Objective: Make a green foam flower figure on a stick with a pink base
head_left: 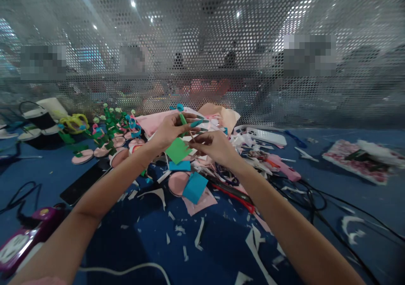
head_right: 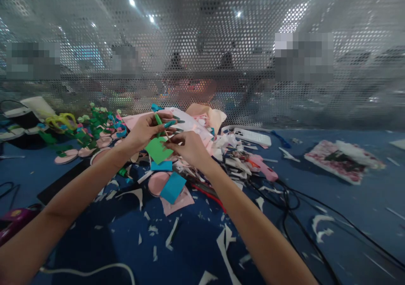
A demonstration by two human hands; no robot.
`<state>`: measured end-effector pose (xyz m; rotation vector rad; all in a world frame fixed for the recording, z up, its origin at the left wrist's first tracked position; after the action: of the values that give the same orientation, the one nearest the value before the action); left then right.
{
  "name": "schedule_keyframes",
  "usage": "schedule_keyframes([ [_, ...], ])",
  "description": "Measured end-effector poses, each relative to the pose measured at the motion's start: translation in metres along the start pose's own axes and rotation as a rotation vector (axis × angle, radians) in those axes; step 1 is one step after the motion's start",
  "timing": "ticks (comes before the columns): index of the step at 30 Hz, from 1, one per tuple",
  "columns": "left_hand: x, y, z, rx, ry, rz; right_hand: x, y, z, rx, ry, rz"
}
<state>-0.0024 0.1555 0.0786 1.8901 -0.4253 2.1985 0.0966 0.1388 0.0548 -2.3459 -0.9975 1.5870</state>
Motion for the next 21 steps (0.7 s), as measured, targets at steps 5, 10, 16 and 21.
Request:
schedule_keyframes([
  [5,0.003,0.003,0.006,-0.027,-0.043,-0.021,-0.001,0.002,-0.018,0.052,0.191,0.038],
  [10,0.004,0.0,-0.006,0.075,-0.128,0.013,-0.004,0.003,-0.025,0.11,0.276,0.03],
  [16,0.009,0.001,-0.005,-0.012,-0.153,-0.01,-0.002,0.003,-0.032,0.157,0.33,0.051],
  [21,0.019,0.01,0.008,-0.106,-0.285,-0.002,-0.007,0.004,-0.031,0.179,0.353,0.02],
])
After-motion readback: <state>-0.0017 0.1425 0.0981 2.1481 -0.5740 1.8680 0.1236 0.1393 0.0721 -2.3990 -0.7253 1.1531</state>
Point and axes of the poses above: each hand's wrist, its own y-axis away from the middle knuckle, its own z-axis out of the palm, x = y × z, the point moved 9 cm from there along -y, towards the middle knuckle, and after that the axes turned 14 degrees about -z, right-handed, at the moved point
